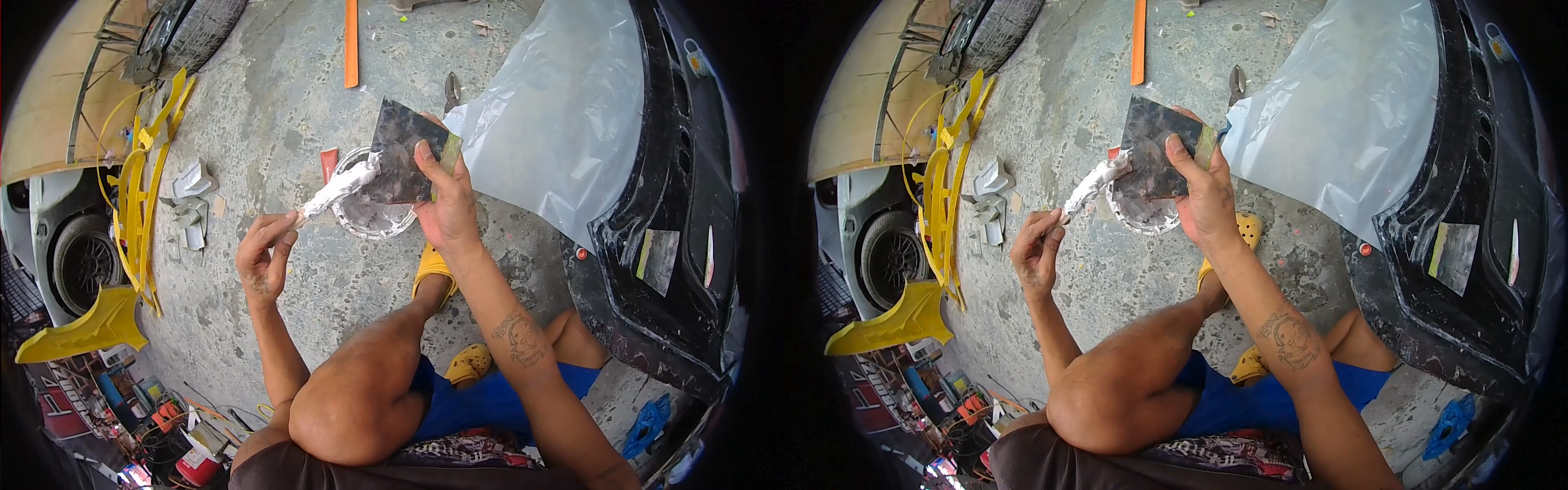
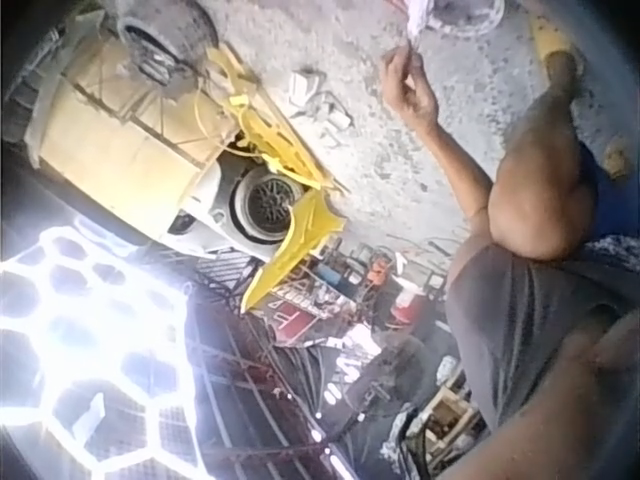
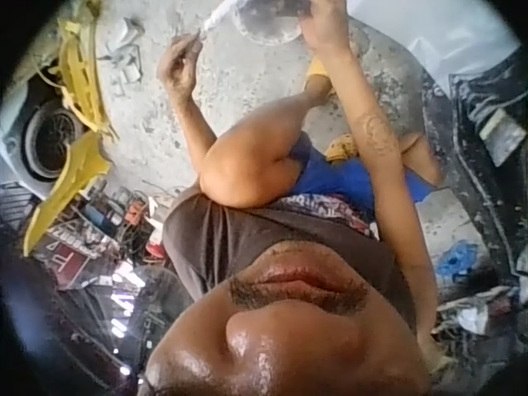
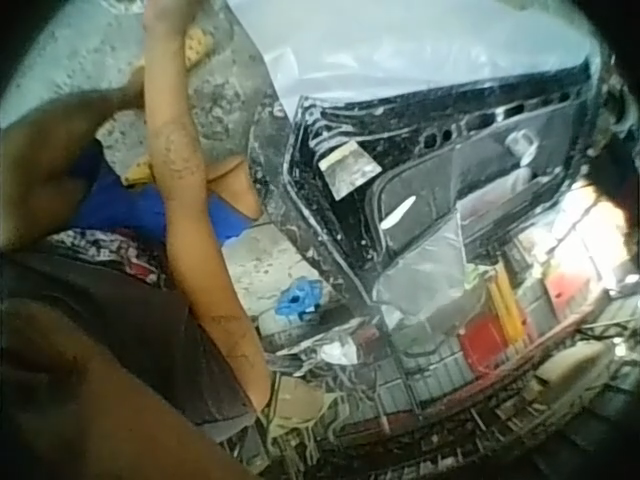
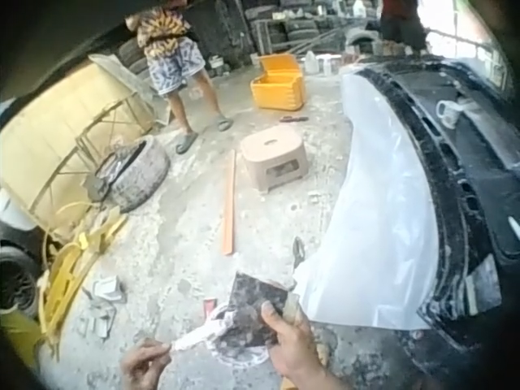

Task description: Applying and smoothing body filler on a car hood part.

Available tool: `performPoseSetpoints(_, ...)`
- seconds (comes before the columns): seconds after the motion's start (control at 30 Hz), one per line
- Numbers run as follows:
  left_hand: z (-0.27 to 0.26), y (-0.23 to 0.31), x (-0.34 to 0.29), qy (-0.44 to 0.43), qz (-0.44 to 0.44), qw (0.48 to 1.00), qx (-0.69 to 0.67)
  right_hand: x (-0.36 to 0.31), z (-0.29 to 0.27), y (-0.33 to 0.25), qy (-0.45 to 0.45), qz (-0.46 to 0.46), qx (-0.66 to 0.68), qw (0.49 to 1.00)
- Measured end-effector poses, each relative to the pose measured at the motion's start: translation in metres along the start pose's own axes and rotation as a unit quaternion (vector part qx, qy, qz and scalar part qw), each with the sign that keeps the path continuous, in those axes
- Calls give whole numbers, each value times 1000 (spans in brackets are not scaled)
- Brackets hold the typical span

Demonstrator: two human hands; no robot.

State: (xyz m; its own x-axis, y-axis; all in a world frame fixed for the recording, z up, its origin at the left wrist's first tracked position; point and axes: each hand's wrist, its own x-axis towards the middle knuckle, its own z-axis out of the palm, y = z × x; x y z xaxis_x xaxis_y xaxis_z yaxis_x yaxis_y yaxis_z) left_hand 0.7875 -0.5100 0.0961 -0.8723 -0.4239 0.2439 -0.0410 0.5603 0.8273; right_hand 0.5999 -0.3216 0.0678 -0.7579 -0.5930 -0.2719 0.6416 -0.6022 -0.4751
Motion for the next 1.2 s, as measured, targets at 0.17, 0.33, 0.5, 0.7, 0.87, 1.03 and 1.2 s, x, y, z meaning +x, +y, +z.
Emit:
performPoseSetpoints(0.17,-3,-4,1,-19,-9,1000,15,-1,3,3,-4,-36,-2,999)
performPoseSetpoints(0.33,-2,7,4,-4,5,999,50,1,-3,6,-15,-67,0,998)
performPoseSetpoints(0.5,-4,1,6,-20,29,996,82,0,2,6,-11,-75,3,997)
performPoseSetpoints(0.7,-1,4,1,-2,15,998,61,0,4,10,0,-98,8,995)
performPoseSetpoints(0.87,-3,-2,-2,-3,10,999,38,-2,3,9,16,-97,12,995)
performPoseSetpoints(1.03,-3,-2,4,-22,26,998,55,-1,2,10,8,-85,8,996)
performPoseSetpoints(1.2,-1,7,4,-15,5,998,62,1,-2,12,18,-85,-2,996)
